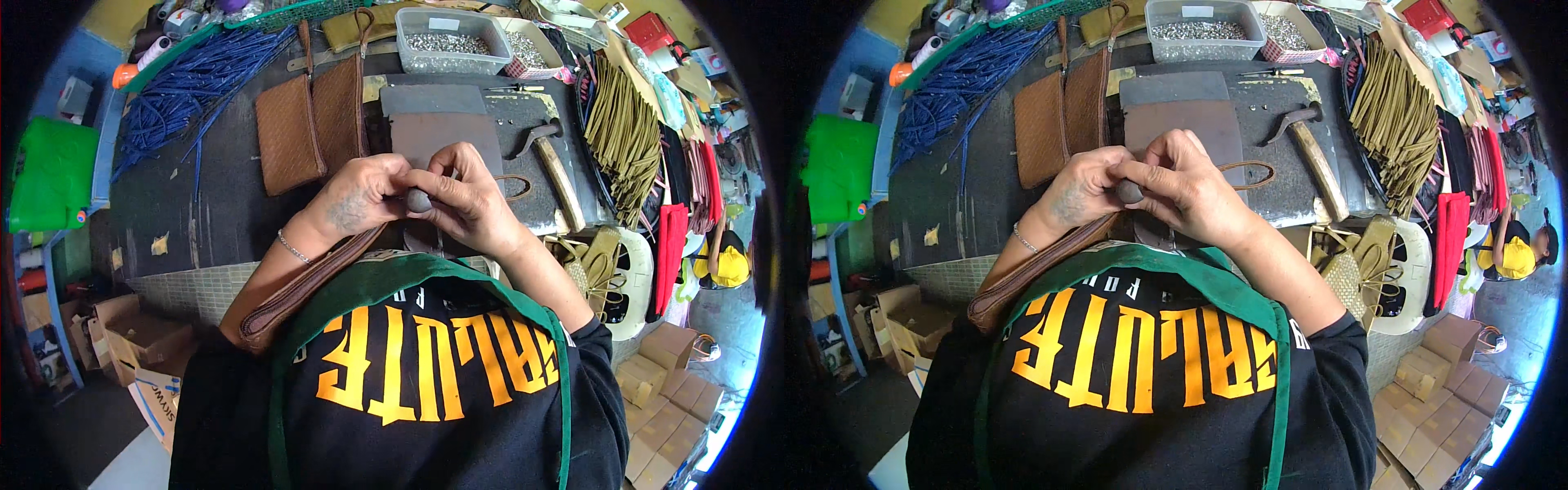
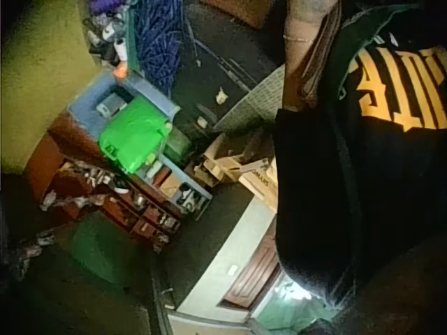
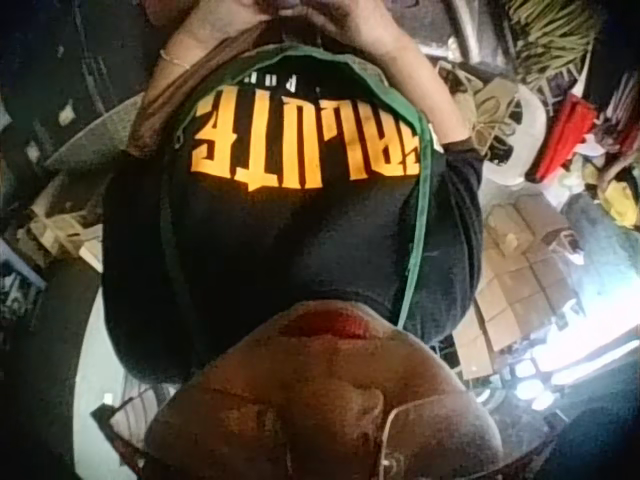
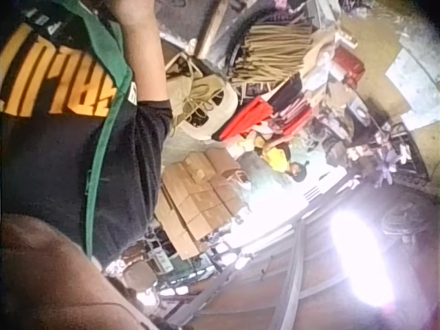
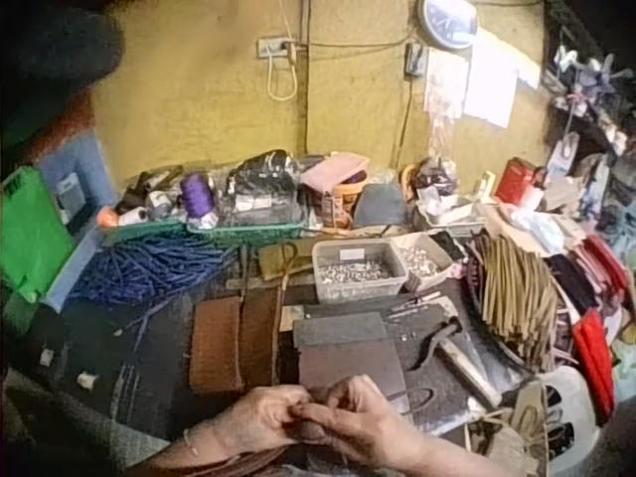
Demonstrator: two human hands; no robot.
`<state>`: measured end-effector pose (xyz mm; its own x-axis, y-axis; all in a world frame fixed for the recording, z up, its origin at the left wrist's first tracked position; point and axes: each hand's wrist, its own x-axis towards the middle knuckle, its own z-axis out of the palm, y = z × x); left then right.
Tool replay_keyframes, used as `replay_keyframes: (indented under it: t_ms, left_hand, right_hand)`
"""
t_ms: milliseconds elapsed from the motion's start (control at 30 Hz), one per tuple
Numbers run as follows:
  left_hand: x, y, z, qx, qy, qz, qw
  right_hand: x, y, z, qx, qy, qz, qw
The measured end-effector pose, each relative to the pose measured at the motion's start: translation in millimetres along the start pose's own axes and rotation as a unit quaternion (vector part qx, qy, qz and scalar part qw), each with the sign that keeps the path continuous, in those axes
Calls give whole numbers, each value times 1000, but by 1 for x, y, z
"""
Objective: The person attaches straps to woven pouches using fasteners and a hammer, carries pouches across the room, and fastens a strap onto another pouch at the workbench.
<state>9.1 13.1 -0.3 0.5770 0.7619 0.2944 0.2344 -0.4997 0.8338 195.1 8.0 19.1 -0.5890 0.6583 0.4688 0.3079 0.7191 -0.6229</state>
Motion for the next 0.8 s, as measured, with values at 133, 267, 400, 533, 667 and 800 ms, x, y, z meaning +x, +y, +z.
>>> replay_keyframes:
  t_ms: [133,267,400,533,667,800]
  left_hand:
    - [-1,-2,1,-19,21,7,1000]
    - [-1,-1,-2,13,-13,-10,1000]
    - [4,1,-1,15,-16,-3,1000]
    - [-1,-2,-1,28,-16,-9,999]
    - [-2,-3,-1,48,-23,-23,998]
    - [1,-2,1,63,-24,-17,998]
  right_hand:
    - [5,1,-21,43,-37,25,998]
    - [-34,57,-76,124,241,280,921]
    - [-133,138,-89,-451,85,444,769]
    - [-147,137,-82,-422,59,418,802]
    - [-140,128,-82,-408,62,390,823]
    - [-111,94,-95,-154,247,441,849]
